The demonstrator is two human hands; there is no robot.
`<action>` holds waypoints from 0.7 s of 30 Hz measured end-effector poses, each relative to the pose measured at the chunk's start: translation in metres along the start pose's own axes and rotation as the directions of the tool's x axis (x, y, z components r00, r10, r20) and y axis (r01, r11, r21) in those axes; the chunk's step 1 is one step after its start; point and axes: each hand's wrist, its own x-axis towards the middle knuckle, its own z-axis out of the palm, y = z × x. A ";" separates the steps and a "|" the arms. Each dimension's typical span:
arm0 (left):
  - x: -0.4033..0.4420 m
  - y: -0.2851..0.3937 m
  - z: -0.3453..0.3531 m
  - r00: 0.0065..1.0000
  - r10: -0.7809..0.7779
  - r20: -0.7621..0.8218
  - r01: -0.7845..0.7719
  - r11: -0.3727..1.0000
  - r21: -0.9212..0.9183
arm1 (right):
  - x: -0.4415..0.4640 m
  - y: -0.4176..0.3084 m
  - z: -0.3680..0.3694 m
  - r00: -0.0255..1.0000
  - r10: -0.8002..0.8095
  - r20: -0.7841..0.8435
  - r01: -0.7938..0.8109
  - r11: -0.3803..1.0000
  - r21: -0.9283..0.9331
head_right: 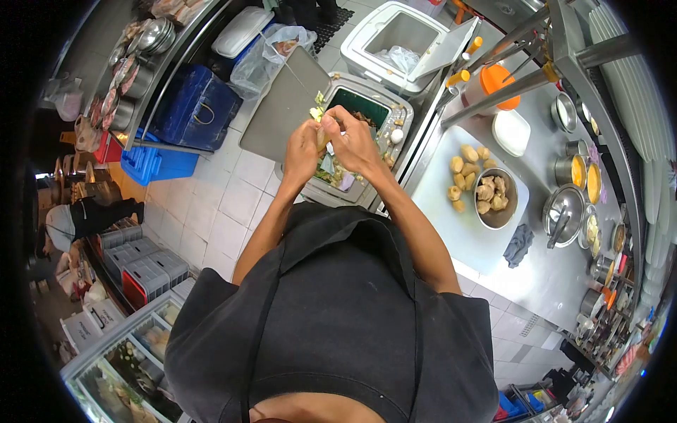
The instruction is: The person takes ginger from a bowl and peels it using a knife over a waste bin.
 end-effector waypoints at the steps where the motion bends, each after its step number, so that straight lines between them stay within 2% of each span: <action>1: 0.000 0.000 -0.002 1.000 0.001 0.000 -0.001 1.000 -0.001 | 0.001 0.004 0.002 1.000 -0.001 0.000 0.001 1.000 -0.001; 3: -0.002 0.001 -0.005 0.994 -0.006 0.112 0.031 0.975 -0.221 | 0.007 0.010 0.005 0.978 0.204 0.046 -0.209 0.944 0.256; 4: -0.006 0.002 -0.004 0.994 -0.007 0.109 0.032 0.975 -0.222 | 0.010 0.010 0.000 0.914 0.369 0.170 -0.404 0.786 0.467; 6: -0.011 0.007 -0.001 0.984 -0.047 0.172 0.122 0.884 -0.451 | 0.012 0.008 -0.011 0.902 0.384 0.198 -0.432 0.794 0.428; 7: -0.011 0.008 -0.004 0.985 -0.046 0.166 0.118 0.885 -0.451 | 0.013 0.008 -0.016 0.889 0.402 0.220 -0.458 0.799 0.390; 8: -0.011 0.008 -0.008 0.970 -0.089 0.228 0.194 0.848 -0.493 | 0.012 0.009 -0.020 0.882 0.401 0.247 -0.465 0.827 0.315; 9: -0.011 0.008 -0.011 0.947 -0.127 0.294 0.272 0.804 -0.529 | 0.011 0.008 -0.019 0.882 0.401 0.246 -0.464 0.827 0.317; 10: -0.010 0.006 -0.011 0.947 -0.126 0.295 0.272 0.804 -0.529 | 0.009 0.007 -0.020 0.889 0.415 0.194 -0.454 0.859 0.237; 12: -0.008 0.002 -0.009 0.974 -0.023 0.224 0.150 0.811 -0.565 | 0.007 0.008 -0.022 0.887 0.453 0.091 -0.461 0.880 0.116; 13: -0.007 0.003 -0.008 0.975 -0.024 0.221 0.149 0.810 -0.567 | 0.007 0.009 -0.023 0.887 0.453 0.093 -0.461 0.880 0.114; 15: -0.006 0.005 -0.006 0.983 -0.080 0.166 0.150 0.870 -0.469 | 0.007 0.012 -0.027 0.835 0.549 0.030 -0.549 0.832 0.084; 17: -0.005 0.006 -0.011 0.978 -0.079 0.194 0.168 0.849 -0.501 | 0.006 0.018 -0.031 0.837 0.546 0.042 -0.547 0.834 0.071; 19: -0.005 0.005 -0.016 0.921 -0.172 0.349 0.372 0.648 -0.664 | 0.006 0.024 -0.033 0.838 0.540 0.076 -0.543 0.839 0.027; 20: -0.005 0.004 -0.016 0.921 -0.172 0.349 0.372 0.649 -0.664 | 0.005 0.028 -0.035 0.838 0.540 0.076 -0.543 0.839 0.027; 21: -0.004 0.004 -0.016 0.911 -0.167 0.378 0.401 0.575 -0.713 | 0.003 0.025 -0.036 0.838 0.540 0.079 -0.544 0.839 0.025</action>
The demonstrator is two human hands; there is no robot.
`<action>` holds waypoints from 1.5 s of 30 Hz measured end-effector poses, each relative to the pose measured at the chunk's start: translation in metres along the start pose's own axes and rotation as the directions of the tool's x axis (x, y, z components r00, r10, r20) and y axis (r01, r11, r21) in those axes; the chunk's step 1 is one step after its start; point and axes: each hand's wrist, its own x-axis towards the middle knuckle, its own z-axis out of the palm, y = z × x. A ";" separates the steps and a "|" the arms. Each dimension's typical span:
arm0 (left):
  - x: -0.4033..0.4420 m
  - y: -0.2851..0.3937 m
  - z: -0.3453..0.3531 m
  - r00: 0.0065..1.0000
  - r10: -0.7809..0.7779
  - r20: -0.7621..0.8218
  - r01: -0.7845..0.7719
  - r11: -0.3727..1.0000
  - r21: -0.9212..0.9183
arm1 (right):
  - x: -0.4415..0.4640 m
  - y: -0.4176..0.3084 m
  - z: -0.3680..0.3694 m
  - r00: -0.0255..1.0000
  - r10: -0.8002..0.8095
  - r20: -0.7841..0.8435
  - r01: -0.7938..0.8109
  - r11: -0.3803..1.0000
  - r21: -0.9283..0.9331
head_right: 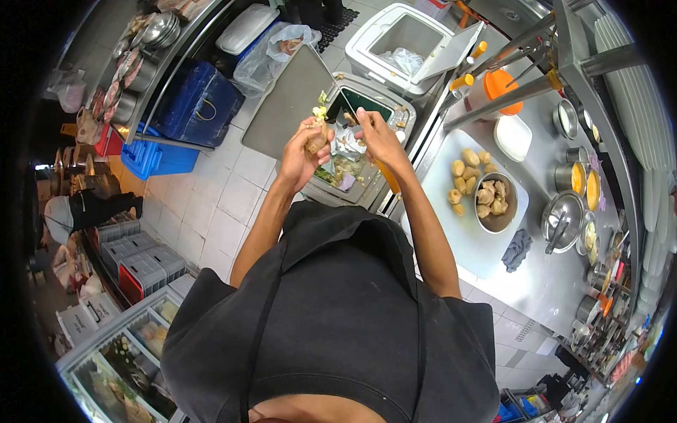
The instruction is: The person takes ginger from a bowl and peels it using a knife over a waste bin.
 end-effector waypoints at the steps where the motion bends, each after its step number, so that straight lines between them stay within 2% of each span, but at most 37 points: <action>1: 0.000 0.000 0.000 1.000 -0.020 0.023 0.022 0.996 -0.091 | -0.003 -0.001 -0.001 1.000 0.002 0.003 -0.002 1.000 -0.003; 5: -0.002 0.003 0.010 0.997 -0.006 0.075 0.022 0.974 -0.224 | -0.012 -0.006 -0.003 0.997 -0.045 -0.059 0.041 0.997 -0.059; 7: -0.001 0.002 0.011 0.998 0.042 0.054 -0.035 0.990 -0.135 | -0.018 -0.010 -0.006 0.973 -0.217 -0.079 0.205 0.969 -0.140; 8: 0.000 0.001 0.010 0.998 0.042 0.054 -0.034 0.990 -0.135 | -0.024 -0.012 -0.005 0.973 -0.216 -0.078 0.204 0.969 -0.139; 10: 0.002 -0.001 0.008 0.999 0.045 0.022 -0.043 0.996 -0.082 | -0.042 -0.024 -0.002 0.916 -0.397 -0.048 0.381 0.903 -0.198; 11: 0.003 -0.002 0.010 0.999 0.042 0.023 -0.040 0.996 -0.081 | -0.049 -0.029 -0.001 0.917 -0.396 -0.050 0.379 0.904 -0.196; 13: 0.002 -0.006 0.018 0.983 0.046 -0.176 -0.051 0.998 -0.022 | -0.064 -0.037 0.004 0.862 -0.498 0.097 0.503 0.813 -0.293; 16: 0.008 -0.004 0.030 0.970 0.035 -0.240 -0.035 0.999 0.007 | -0.081 -0.047 0.014 0.876 -0.454 0.164 0.482 0.796 -0.367; 17: 0.003 -0.004 0.030 0.979 0.117 -0.169 -0.091 0.984 0.155 | -0.083 -0.049 0.016 0.875 -0.446 0.187 0.483 0.786 -0.385; 18: 0.003 -0.005 0.030 0.979 0.116 -0.169 -0.089 0.984 0.156 | -0.082 -0.048 0.018 0.876 -0.446 0.186 0.482 0.788 -0.383; 20: 0.004 -0.010 0.029 0.992 0.043 -0.118 -0.045 0.999 -0.020 | -0.078 -0.042 0.020 0.820 -0.547 0.171 0.564 0.720 -0.404; 24: 0.005 -0.019 0.021 0.996 0.090 -0.014 -0.088 0.993 0.080 | -0.079 -0.047 0.019 0.819 -0.544 0.184 0.567 0.716 -0.406; 26: 0.002 -0.016 0.028 0.997 0.065 -0.046 -0.068 0.994 -0.081 | -0.079 -0.048 0.019 0.806 -0.560 0.191 0.582 0.694 -0.423; 30: 0.004 -0.025 0.022 0.985 0.148 -0.092 -0.150 0.989 -0.015 | -0.080 -0.051 0.021 0.811 -0.549 0.202 0.578 0.698 -0.422; 32: -0.007 -0.013 0.036 0.997 0.074 -0.019 -0.076 0.981 -0.176 | -0.080 -0.051 0.020 0.805 -0.556 0.209 0.586 0.684 -0.435; 33: -0.006 -0.015 0.035 0.997 0.072 -0.018 -0.074 0.982 -0.176 | -0.078 -0.050 0.020 0.805 -0.555 0.208 0.584 0.685 -0.435; 36: 0.000 -0.023 0.025 0.987 0.158 0.027 -0.154 0.981 -0.115 | -0.073 -0.047 0.019 0.781 -0.584 0.220 0.617 0.668 -0.416; 38: 0.001 -0.026 0.019 0.970 0.241 0.005 -0.236 0.942 0.241 | -0.072 -0.049 0.017 0.793 -0.552 0.258 0.607 0.673 -0.424; 39: -0.002 -0.022 0.022 0.970 0.241 0.007 -0.236 0.941 0.242 | -0.072 -0.050 0.016 0.793 -0.553 0.257 0.607 0.673 -0.424; 41: -0.008 -0.015 0.028 0.963 0.271 -0.004 -0.246 0.878 0.411 | -0.071 -0.051 0.015 0.807 -0.517 0.287 0.590 0.671 -0.449; 42: -0.007 -0.018 0.022 0.963 0.271 -0.003 -0.246 0.878 0.412 | -0.070 -0.051 0.015 0.807 -0.517 0.286 0.590 0.671 -0.449; 44: -0.005 -0.028 0.007 0.842 0.511 0.176 -0.467 0.524 0.712 | -0.064 -0.049 0.015 0.815 -0.495 0.302 0.580 0.687 -0.438; 45: -0.005 -0.026 0.009 0.841 0.513 0.174 -0.466 0.524 0.713 | -0.061 -0.047 0.016 0.813 -0.495 0.305 0.582 0.686 -0.437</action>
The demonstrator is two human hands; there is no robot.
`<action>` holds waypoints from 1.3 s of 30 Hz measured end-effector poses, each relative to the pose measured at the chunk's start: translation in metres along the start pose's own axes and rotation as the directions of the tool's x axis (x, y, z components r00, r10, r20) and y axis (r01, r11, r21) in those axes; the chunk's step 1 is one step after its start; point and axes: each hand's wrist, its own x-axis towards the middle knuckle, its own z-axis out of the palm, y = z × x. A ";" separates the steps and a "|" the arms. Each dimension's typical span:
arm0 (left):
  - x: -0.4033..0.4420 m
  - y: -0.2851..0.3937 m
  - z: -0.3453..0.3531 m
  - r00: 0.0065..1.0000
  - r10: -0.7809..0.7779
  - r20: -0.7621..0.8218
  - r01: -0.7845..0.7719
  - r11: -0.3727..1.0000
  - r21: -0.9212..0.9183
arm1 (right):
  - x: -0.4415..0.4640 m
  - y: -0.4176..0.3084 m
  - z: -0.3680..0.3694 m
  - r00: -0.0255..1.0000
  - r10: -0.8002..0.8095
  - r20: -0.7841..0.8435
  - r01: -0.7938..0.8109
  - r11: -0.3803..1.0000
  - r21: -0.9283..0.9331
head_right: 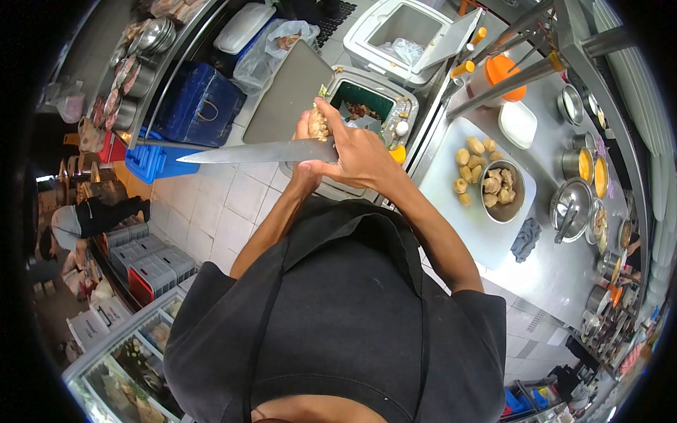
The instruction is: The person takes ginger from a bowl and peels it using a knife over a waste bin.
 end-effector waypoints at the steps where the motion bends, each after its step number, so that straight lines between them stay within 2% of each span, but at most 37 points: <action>1: 0.002 0.003 0.001 0.996 -0.090 -0.026 0.089 0.995 -0.050 | 0.002 0.003 0.002 1.000 -0.015 -0.018 0.015 1.000 0.001; 2: 0.005 0.006 0.001 0.983 -0.180 -0.046 0.175 0.979 -0.102 | 0.003 0.004 0.003 0.999 -0.030 -0.037 0.030 1.000 0.002; 6: 0.007 0.027 0.002 0.983 -0.180 -0.035 0.175 0.978 -0.114 | 0.007 0.004 0.004 1.000 0.003 -0.031 -0.003 1.000 0.015; 8: 0.006 0.016 0.011 0.958 -0.273 -0.085 0.223 0.900 -0.375 | 0.010 0.013 0.011 0.995 -0.022 -0.102 0.023 1.000 0.006; 12: 0.007 0.020 0.015 0.944 -0.320 -0.085 0.252 0.860 -0.443 | 0.012 0.017 0.013 0.990 -0.029 -0.136 0.029 1.000 -0.006; 14: 0.008 0.025 0.019 0.902 -0.425 -0.080 0.307 0.759 -0.574 | 0.011 0.019 0.012 0.985 -0.053 -0.162 0.049 0.998 -0.031; 15: 0.008 0.023 0.019 0.901 -0.426 -0.081 0.307 0.759 -0.574 | 0.011 0.019 0.010 0.986 -0.053 -0.161 0.049 0.998 -0.031; 17: 0.008 0.015 0.019 0.959 -0.265 -0.097 0.215 0.908 -0.359 | 0.011 0.018 0.005 0.986 -0.059 -0.158 0.054 0.998 -0.037; 20: 0.009 0.003 0.016 0.973 -0.221 -0.058 0.193 0.931 -0.310 | 0.011 0.020 0.005 0.986 -0.034 -0.164 0.028 0.999 -0.043; 23: 0.008 0.014 0.017 0.964 -0.259 -0.058 0.222 0.907 -0.357 | 0.014 0.028 0.012 0.969 -0.067 -0.238 0.063 0.998 -0.024; 26: 0.009 0.014 0.021 0.952 -0.297 -0.080 0.238 0.877 -0.416 | 0.013 0.024 0.009 0.971 -0.045 -0.236 0.037 0.999 -0.036; 30: 0.009 0.011 0.022 0.943 -0.323 -0.076 0.267 0.875 -0.404 | 0.012 0.024 0.006 0.970 -0.044 -0.238 0.037 0.999 -0.032; 33: 0.010 0.010 0.022 0.953 -0.295 -0.071 0.255 0.905 -0.342 | 0.014 0.030 0.010 0.947 -0.108 -0.301 0.102 0.994 -0.037; 35: 0.009 0.013 0.022 0.923 -0.379 -0.063 0.319 0.846 -0.427 | 0.014 0.029 0.012 0.944 -0.109 -0.312 0.107 0.994 -0.021; 39: 0.009 0.023 0.021 0.902 -0.430 -0.029 0.357 0.784 -0.507 | 0.015 0.027 0.013 0.938 -0.110 -0.328 0.108 0.994 -0.025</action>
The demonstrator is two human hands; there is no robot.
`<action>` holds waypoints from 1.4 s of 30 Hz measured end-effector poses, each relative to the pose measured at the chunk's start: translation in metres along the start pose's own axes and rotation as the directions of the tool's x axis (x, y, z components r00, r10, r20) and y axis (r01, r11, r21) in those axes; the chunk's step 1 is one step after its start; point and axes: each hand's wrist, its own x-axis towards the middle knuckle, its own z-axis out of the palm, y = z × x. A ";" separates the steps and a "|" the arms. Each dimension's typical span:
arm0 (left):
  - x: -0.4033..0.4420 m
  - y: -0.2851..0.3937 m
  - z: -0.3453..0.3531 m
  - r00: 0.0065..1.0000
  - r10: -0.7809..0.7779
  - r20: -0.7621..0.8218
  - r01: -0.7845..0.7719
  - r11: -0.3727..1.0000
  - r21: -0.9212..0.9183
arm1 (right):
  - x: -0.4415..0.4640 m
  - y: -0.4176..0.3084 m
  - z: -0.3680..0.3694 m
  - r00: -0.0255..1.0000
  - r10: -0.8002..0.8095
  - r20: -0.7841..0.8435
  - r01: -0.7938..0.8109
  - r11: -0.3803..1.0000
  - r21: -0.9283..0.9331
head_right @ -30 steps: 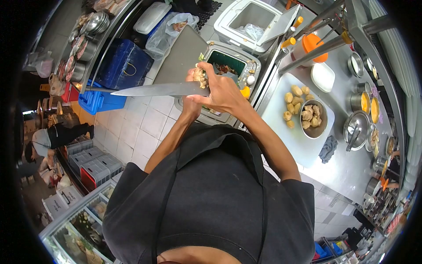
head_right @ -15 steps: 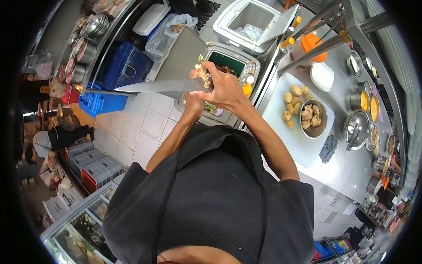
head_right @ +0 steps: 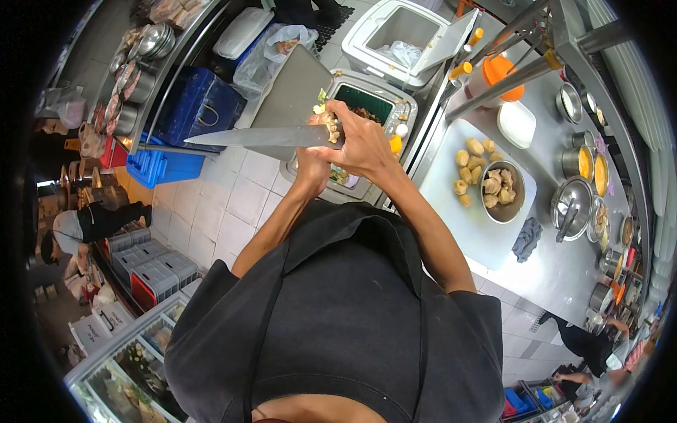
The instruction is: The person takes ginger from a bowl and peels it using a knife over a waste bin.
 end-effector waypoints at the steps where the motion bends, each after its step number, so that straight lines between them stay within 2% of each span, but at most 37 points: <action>1: 0.000 -0.001 -0.001 1.000 0.021 0.007 -0.021 1.000 0.009 | 0.001 -0.001 -0.001 1.000 0.006 0.003 -0.006 1.000 0.010; 3: -0.001 0.000 0.001 0.999 0.043 0.013 -0.043 0.999 0.017 | 0.001 -0.004 -0.001 1.000 0.011 0.007 -0.011 1.000 0.020; 5: -0.006 0.001 0.007 0.997 0.057 -0.059 -0.055 0.998 0.029 | 0.002 -0.007 0.001 0.998 0.064 -0.004 -0.064 0.996 0.057; 9: -0.003 0.002 0.009 0.989 0.124 -0.078 -0.119 0.991 0.062 | 0.005 -0.013 -0.002 0.997 0.053 -0.059 -0.047 0.995 0.093; 11: -0.002 0.015 0.006 0.988 -0.156 0.015 0.156 0.987 -0.030 | 0.007 -0.012 -0.010 0.997 0.068 0.032 -0.070 0.995 0.073; 14: 0.002 0.014 0.003 0.977 -0.207 0.051 0.210 0.976 -0.063 | 0.009 -0.006 -0.010 0.989 0.114 0.091 -0.121 0.989 0.079; 15: 0.004 0.012 0.007 0.978 -0.203 0.052 0.206 0.976 -0.065 | 0.011 -0.008 -0.010 0.990 0.111 0.090 -0.118 0.990 0.077; 17: 0.005 0.004 0.016 0.991 -0.089 -0.104 0.088 0.996 -0.010 | 0.011 -0.014 -0.008 0.978 0.194 0.076 -0.203 0.969 0.144; 18: 0.004 0.000 0.013 0.991 -0.086 -0.106 0.085 0.996 -0.012 | 0.014 -0.016 -0.011 0.979 0.190 0.078 -0.200 0.969 0.143; 20: 0.003 -0.005 0.005 0.997 -0.035 -0.074 0.042 0.995 0.094 | 0.018 -0.021 -0.015 0.943 0.285 0.173 -0.319 0.923 0.215; 22: 0.007 -0.005 0.003 0.997 -0.046 -0.067 0.052 0.994 0.091 | 0.016 -0.013 -0.012 0.954 0.250 0.163 -0.284 0.930 0.235; 24: 0.010 -0.004 0.001 0.987 -0.163 -0.011 0.163 0.986 0.025 | 0.017 -0.005 -0.012 0.966 0.215 0.146 -0.247 0.935 0.254; 26: 0.009 -0.001 0.000 0.977 -0.207 0.051 0.209 0.977 -0.042 | 0.019 0.000 -0.011 0.907 0.379 0.184 -0.417 0.872 0.258; 27: 0.007 0.002 -0.001 0.963 -0.247 0.113 0.258 0.960 -0.106 | 0.018 0.011 -0.005 0.906 0.380 0.185 -0.418 0.871 0.259; 28: 0.006 0.005 -0.005 0.962 -0.248 0.110 0.260 0.960 -0.104 | 0.017 0.023 0.003 0.912 0.376 0.162 -0.410 0.845 0.344; 29: 0.007 0.009 -0.009 0.953 -0.208 0.221 0.246 0.955 -0.166 | 0.015 0.035 0.009 0.917 0.374 0.136 -0.395 0.814 0.426; 30: 0.007 0.012 -0.010 0.932 -0.157 0.327 0.239 0.944 -0.229 | 0.016 0.030 0.003 0.918 0.373 0.136 -0.394 0.814 0.427; 32: 0.006 0.017 -0.012 0.933 -0.185 0.308 0.274 0.921 -0.277 | 0.019 0.013 -0.013 0.770 0.592 0.237 -0.638 0.710 0.299; 36: 0.008 0.019 -0.018 0.920 -0.239 0.310 0.336 0.889 -0.311 | 0.012 0.037 -0.001 0.766 0.630 0.127 -0.642 0.761 0.098; 38: 0.009 0.018 -0.019 0.917 -0.253 0.307 0.353 0.874 -0.334 | 0.011 0.037 -0.005 0.772 0.623 0.128 -0.635 0.767 0.093; 41: 0.009 0.017 -0.021 0.908 -0.242 0.341 0.358 0.871 -0.337 | 0.012 0.029 -0.015 0.720 0.666 0.195 -0.680 0.733 0.010; 42: 0.009 0.018 -0.020 0.908 -0.244 0.341 0.360 0.871 -0.335 | 0.010 0.030 -0.014 0.774 0.616 0.145 -0.625 0.780 0.025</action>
